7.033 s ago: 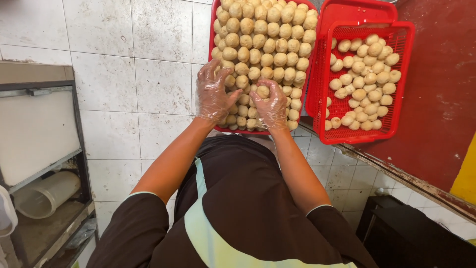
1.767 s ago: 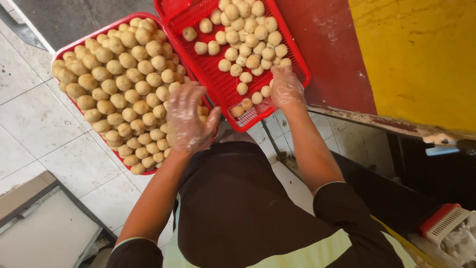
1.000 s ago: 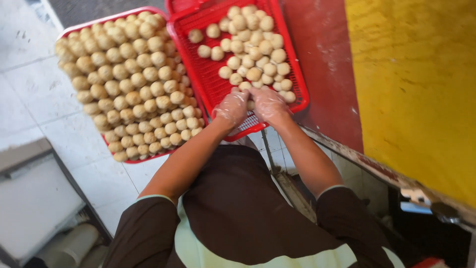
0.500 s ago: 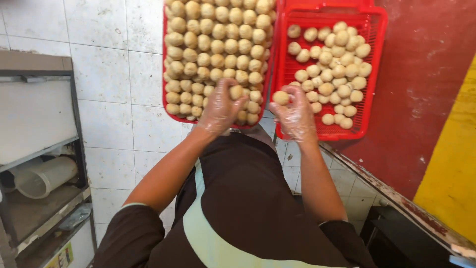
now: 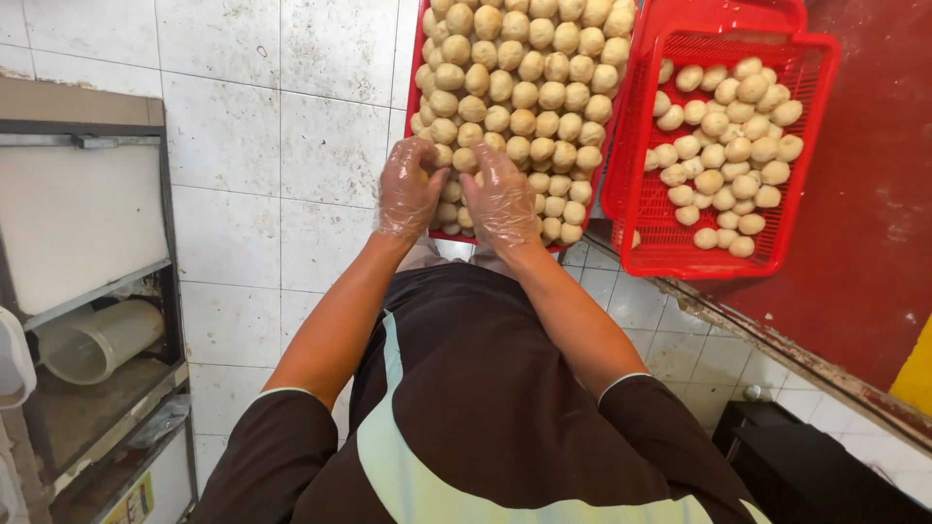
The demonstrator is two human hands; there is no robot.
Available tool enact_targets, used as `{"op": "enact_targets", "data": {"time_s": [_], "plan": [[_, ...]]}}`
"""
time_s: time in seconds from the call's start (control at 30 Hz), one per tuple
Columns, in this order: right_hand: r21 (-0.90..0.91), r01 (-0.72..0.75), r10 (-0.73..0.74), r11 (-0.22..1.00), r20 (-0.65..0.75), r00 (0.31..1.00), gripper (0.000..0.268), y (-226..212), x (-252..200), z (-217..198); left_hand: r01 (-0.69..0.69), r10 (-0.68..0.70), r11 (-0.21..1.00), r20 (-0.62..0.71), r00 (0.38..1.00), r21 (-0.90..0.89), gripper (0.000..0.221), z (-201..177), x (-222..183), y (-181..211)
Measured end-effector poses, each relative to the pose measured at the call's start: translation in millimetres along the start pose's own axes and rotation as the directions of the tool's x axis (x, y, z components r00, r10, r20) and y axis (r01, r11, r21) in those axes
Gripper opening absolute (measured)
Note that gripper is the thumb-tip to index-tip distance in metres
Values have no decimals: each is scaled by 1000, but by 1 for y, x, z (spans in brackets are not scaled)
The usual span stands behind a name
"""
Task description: Arranging small round dough balls into organized rows within plastic baskets.
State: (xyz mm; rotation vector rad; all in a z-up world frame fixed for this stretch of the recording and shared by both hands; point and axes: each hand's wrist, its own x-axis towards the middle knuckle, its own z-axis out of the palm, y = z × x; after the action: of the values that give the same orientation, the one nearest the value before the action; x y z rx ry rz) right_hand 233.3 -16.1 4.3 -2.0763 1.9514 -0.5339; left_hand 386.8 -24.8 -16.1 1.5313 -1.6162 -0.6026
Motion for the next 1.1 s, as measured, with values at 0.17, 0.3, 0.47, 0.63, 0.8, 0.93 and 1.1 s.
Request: {"op": "enact_targets", "data": {"time_s": [0.17,0.3,0.47,0.63,0.8,0.93,1.1], "plan": [[241,-138,146,960,-13,989,46,-3,-4,-11,67,-66,998,77,995,-13,45,-23,11,22],[309,-207,211,928,23,977,40,-10,-17,-20,125,-121,992,92,988,-33,62,-26,2,27],[310,-292,280,905,84,956,50,-15,-27,-15,191,-171,976,167,971,-109,52,-33,-9,20],[306,-449,399,840,213,892,47,-23,-21,-30,385,-319,921,447,836,-63,33,-56,-8,23],[352,-414,367,839,195,909,43,-12,-26,-26,295,-239,953,428,872,-69,26,-58,-12,23],[399,-265,241,878,110,964,42,-9,-30,-21,236,-191,970,413,890,-58,37,-50,-8,24],[332,-17,34,943,-45,998,40,-6,-27,-7,116,-120,993,298,947,32,46,-26,-14,-2]]}}
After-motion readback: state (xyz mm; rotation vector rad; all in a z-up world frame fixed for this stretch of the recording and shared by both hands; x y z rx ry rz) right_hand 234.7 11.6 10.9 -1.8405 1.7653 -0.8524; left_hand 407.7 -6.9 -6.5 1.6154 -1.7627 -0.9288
